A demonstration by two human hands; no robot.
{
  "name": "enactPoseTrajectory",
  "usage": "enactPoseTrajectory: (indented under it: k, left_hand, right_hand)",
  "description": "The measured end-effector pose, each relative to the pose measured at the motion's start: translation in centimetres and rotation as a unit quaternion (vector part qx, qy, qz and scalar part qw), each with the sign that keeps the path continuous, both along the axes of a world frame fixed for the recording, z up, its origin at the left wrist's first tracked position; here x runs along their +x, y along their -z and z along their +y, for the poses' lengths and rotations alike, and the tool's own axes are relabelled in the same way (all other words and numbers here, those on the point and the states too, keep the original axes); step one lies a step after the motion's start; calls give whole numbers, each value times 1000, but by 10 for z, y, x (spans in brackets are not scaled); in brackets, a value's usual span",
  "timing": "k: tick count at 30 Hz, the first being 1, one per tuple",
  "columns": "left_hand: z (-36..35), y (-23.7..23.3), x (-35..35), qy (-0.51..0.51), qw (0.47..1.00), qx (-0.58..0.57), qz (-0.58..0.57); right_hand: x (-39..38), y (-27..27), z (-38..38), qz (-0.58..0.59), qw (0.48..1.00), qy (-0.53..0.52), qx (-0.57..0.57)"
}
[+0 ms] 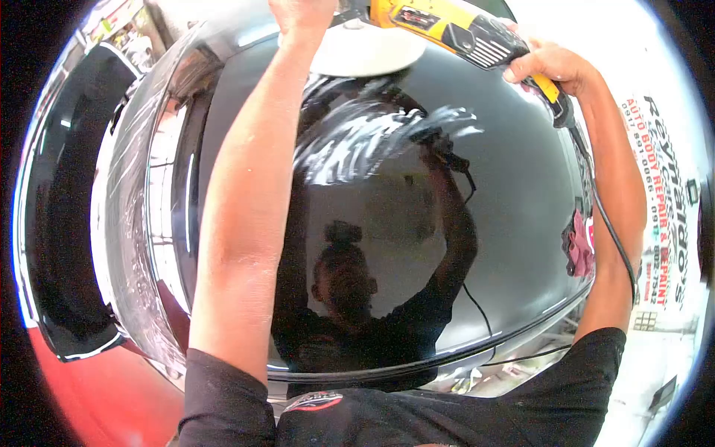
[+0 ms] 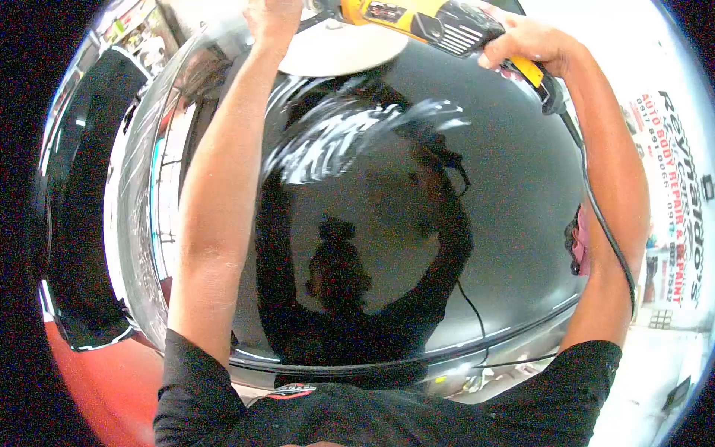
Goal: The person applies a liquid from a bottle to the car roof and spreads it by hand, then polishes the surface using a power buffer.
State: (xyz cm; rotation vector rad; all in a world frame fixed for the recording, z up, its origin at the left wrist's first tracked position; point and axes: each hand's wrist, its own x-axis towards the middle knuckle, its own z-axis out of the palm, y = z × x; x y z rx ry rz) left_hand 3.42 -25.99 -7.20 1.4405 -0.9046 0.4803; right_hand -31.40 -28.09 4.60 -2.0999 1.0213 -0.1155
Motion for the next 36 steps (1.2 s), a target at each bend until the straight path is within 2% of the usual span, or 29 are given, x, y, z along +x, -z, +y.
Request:
enactPoseTrajectory:
  k: [3, 7, 9, 11, 13, 15, 18, 21, 26, 28, 30, 32, 33, 35, 36]
  left_hand:
    - [-22, -5, -65, 47, 997, 52, 13]
    - [-49, -7, -158, 108, 994, 17, 18]
    - [-71, 5, -203, 52, 998, 38, -28]
    - [-61, -2, -248, 149, 985, 84, 22]
    - [-77, 11, -291, 157, 987, -17, -11]
    - [-43, -7, -332, 315, 938, 18, 140]
    - [-26, -9, -369, 353, 924, 39, 140]
    - [-19, -7, -383, 374, 913, 53, 154]
    - [-10, -9, -366, 361, 912, 18, 193]
    - [7, -15, -344, 365, 904, -5, 222]
    - [28, -24, -327, 334, 920, -22, 205]
    - [61, -36, -310, 313, 927, -42, 204]
    - [77, -41, -302, 299, 933, -57, 194]
    - [108, -59, -262, 272, 940, -92, 182]
    - [110, -58, -242, 177, 970, -124, 114]
  right_hand:
    - [-65, -3, -3, 25, 998, 52, 9]
    - [-149, 4, 9, -1, 989, 145, 14]
    - [-189, 11, 25, -29, 980, 195, 10]
    - [-237, 14, 28, 18, 974, 225, 30]
    - [-268, 18, 48, -5, 966, 259, 16]
    - [-315, 29, 54, 1, 940, 342, -5]
    - [-350, 29, 81, -5, 932, 361, -4]
    - [-378, 31, 80, -1, 933, 360, -11]
    - [-358, 6, 68, 28, 946, 322, 19]
    - [-363, 11, 52, -3, 956, 291, -37]
    - [-339, -1, 54, 24, 957, 289, 7]
    - [-325, -7, 63, 5, 970, 241, -23]
    - [-322, -19, 69, 41, 976, 215, -16]
    - [-258, -49, 102, 48, 979, 192, -49]
    - [-233, -57, 105, 54, 981, 177, -62]
